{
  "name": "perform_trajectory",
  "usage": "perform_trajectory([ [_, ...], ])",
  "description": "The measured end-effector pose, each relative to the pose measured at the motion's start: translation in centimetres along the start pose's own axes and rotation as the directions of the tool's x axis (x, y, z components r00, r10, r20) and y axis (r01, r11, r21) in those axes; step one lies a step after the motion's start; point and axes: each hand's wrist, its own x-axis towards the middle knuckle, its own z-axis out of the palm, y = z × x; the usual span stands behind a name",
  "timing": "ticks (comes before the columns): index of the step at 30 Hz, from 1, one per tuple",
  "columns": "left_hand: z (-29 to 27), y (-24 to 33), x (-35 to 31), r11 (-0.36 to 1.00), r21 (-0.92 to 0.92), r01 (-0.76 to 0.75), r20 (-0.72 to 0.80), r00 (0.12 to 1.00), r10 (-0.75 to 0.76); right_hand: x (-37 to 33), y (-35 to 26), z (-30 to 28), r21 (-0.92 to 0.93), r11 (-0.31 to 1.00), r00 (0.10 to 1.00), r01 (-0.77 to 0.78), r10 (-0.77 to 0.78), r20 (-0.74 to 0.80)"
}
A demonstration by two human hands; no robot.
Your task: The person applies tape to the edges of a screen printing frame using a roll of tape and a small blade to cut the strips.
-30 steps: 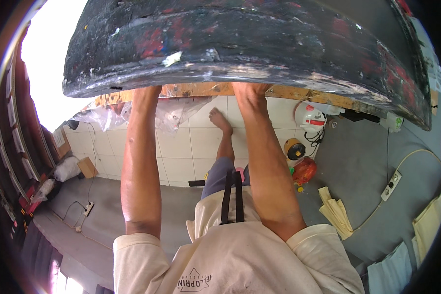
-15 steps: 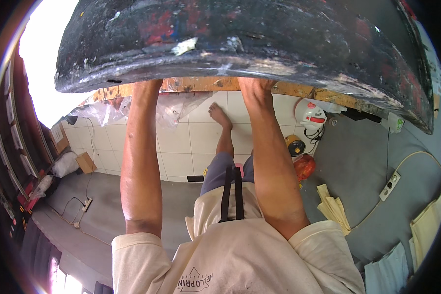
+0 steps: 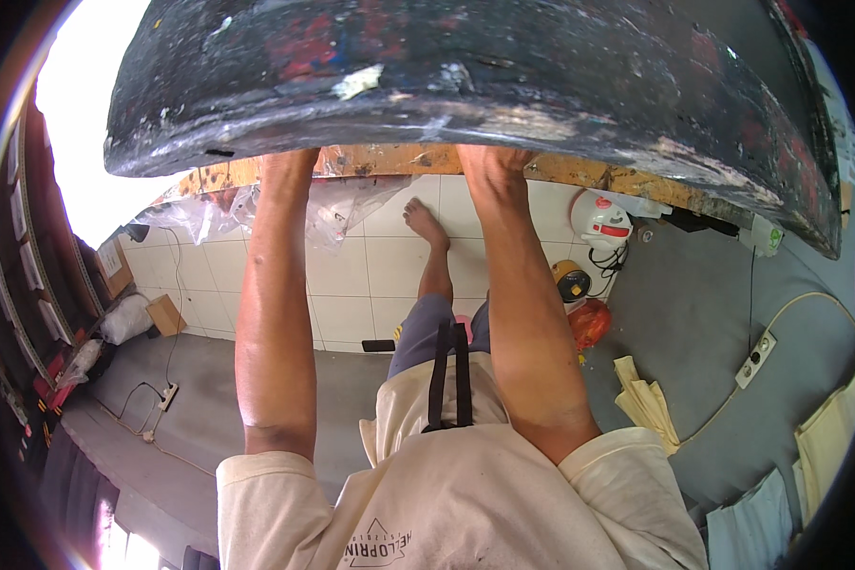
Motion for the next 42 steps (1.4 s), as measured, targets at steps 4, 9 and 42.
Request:
perform_trajectory([
  [4,0.2,-0.2,0.1,0.999,0.033,-0.002,0.007,1.000,0.001,0.1,0.1,0.0,-0.002,1.000,1.000,0.001,-0.001,0.015],
  [9,-0.5,0.1,1.3,0.985,0.162,0.054,0.175,0.981,-0.083,1.3,0.3,0.1,-0.072,0.997,0.984,-0.011,-0.002,-0.178],
  [42,-3.6,8.3,2.4,0.936,-0.324,0.137,-0.135,0.973,-0.189,1.5,1.8,-5.4,0.376,0.924,0.992,-0.073,0.027,0.126],
])
